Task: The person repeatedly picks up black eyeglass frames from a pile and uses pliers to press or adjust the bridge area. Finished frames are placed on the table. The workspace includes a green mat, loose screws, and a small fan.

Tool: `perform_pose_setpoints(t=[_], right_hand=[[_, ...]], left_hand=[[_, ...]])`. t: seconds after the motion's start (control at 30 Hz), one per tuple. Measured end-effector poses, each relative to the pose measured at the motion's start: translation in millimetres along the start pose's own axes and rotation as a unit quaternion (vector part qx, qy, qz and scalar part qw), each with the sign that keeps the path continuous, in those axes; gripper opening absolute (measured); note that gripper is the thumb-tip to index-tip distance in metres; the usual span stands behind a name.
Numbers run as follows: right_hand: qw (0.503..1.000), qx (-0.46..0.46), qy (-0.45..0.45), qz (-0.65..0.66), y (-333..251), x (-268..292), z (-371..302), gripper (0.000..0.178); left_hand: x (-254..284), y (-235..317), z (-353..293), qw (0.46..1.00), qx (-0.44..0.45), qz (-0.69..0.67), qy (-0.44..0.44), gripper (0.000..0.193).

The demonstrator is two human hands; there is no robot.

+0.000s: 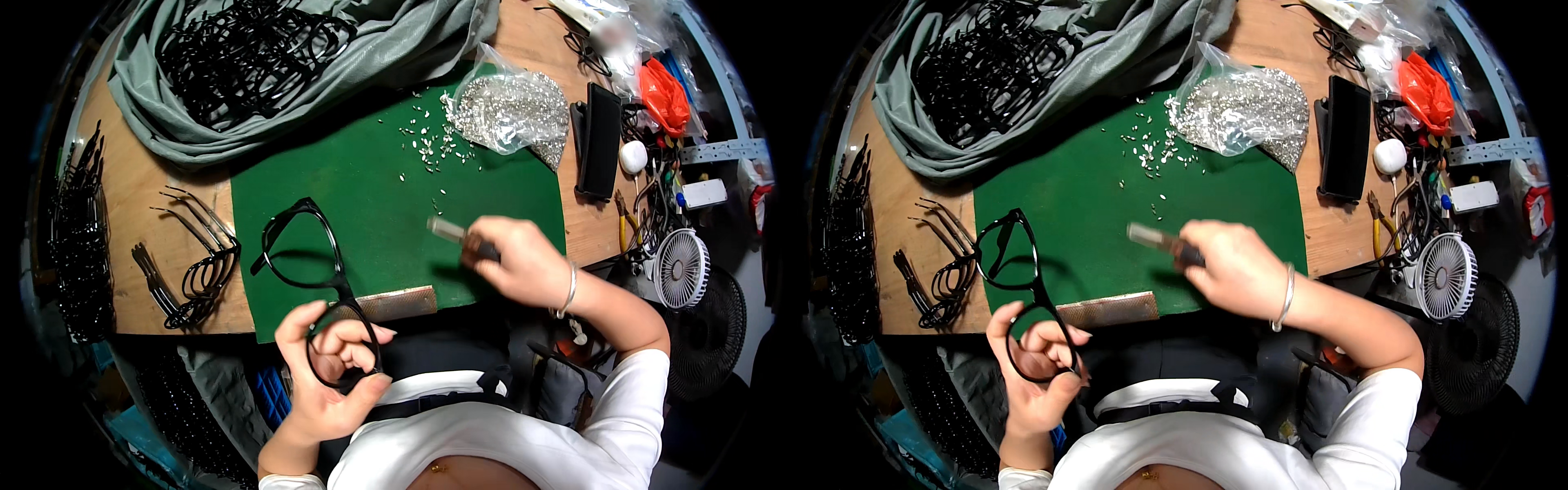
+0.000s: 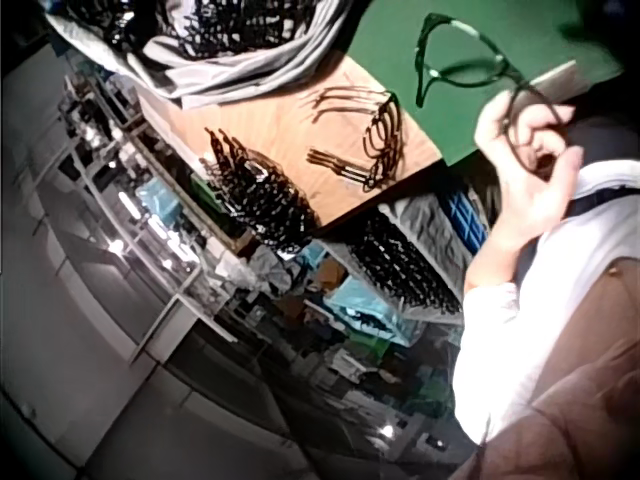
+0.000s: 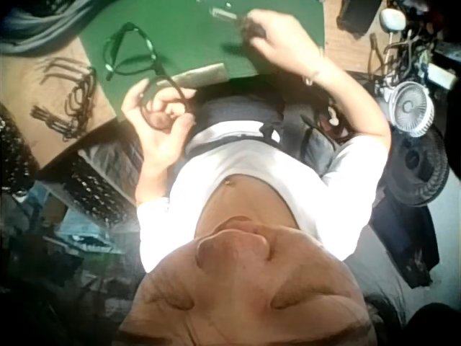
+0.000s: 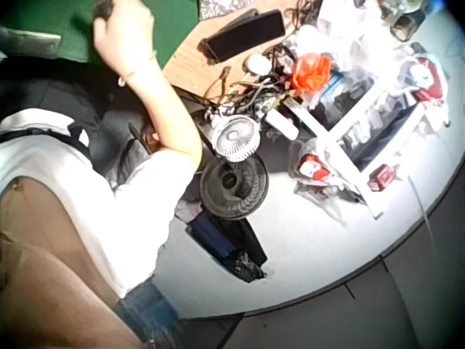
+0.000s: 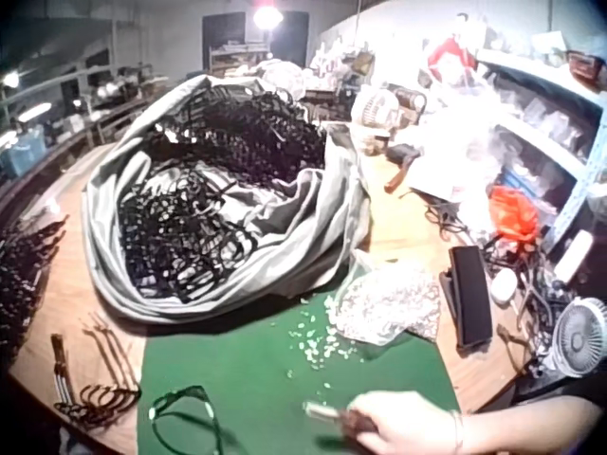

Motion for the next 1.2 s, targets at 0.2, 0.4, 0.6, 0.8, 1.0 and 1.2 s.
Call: perform_pose_setpoints(t=[0.2, 0.4, 0.6, 0.8, 1.0, 1.2], right_hand=[[0.995, -0.035, 0.042, -0.086, 17, 3, 37, 0.014], [0.987, -0.013, 0.015, -0.16, 12, -1, 41, 0.017], [0.995, 0.0, 0.01, 0.102, -30, 3, 15, 0.013], [0.931, 0.083, 0.13, 0.331, -56, -38, 13, 0.011], [0.783, -0.086, -0.028, 0.615, -61, -31, 13, 0.016], [0.784, -0.123, -0.098, 0.6, -66, -14, 9, 0.018]], left_hand=[[-20, -16, 2, 0.997, 0.044, 0.02, 0.058, 0.069], [-12, -10, 1, 0.964, 0.154, -0.214, -0.039, 0.063], [-18, -26, 4, 0.991, 0.127, -0.032, 0.029, 0.018], [-45, -28, 15, 0.996, 0.032, 0.021, 0.075, 0.051], [-42, -26, 14, 0.997, 0.05, -0.001, 0.063, 0.052], [-28, -4, 10, 0.98, 0.139, -0.14, -0.002, 0.053]])
Point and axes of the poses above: each hand's wrist, its own z-axis towards the middle knuckle, its own x-axis out of the back of the hand, y = z × x, the point moved 1 cm from there along z, towards the middle knuckle, and after that the axes turned 9 degrees about -y, right-handed, at the moved point
